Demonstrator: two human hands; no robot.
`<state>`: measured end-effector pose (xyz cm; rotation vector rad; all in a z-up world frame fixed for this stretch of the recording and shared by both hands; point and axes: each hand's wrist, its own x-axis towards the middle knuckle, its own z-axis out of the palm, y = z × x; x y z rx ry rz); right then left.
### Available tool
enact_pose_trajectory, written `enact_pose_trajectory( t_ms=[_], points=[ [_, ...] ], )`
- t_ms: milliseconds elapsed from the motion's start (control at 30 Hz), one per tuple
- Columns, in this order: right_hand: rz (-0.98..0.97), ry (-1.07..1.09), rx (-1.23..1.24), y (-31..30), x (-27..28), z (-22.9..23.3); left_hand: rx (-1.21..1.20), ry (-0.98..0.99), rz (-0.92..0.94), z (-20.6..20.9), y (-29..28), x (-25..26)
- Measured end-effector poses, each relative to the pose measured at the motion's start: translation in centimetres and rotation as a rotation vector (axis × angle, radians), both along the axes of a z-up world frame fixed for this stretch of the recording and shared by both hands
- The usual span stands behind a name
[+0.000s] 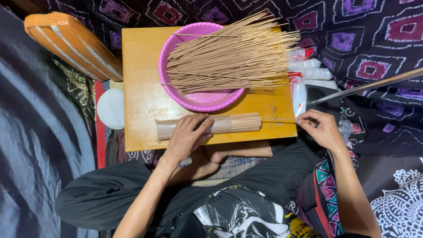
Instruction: The person sorts and packs thin brown incense sticks into a bundle by hand, pulling sticks from a pink bowl and placing them into a clear plastic sleeve.
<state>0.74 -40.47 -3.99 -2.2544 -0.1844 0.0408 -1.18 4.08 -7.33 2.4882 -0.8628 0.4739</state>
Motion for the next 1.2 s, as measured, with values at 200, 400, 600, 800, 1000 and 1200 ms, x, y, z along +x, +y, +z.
enact_pose_trajectory(
  t_ms=[200, 400, 600, 800, 1000, 1200],
  points=[
    [0.006, -0.035, 0.008, 2.6, 0.3, 0.6, -0.021, 0.03, -0.004, -0.2, -0.1, 0.1],
    [0.027, -0.109, -0.033, 3.4, 1.0, -0.8, 0.0, 0.022, -0.019, -0.1, 0.1, 0.3],
    [0.046, -0.149, -0.053, 3.4, 0.9, -0.4, 0.027, 0.032, -0.046, 0.5, 0.2, 0.6],
    [0.077, -0.162, -0.051, 5.5, 0.9, -0.1, 0.006, 0.044, -0.061, 0.6, 0.2, 0.7],
    [0.082, -0.14, -0.039, 6.6, 0.6, 0.6, -0.008, 0.052, -0.065, 0.4, 0.3, 0.7],
    [-0.008, -0.118, -0.053, 1.7, -0.2, -0.4, -0.02, 0.033, -0.057, 0.6, 0.2, 0.6]
  ],
)
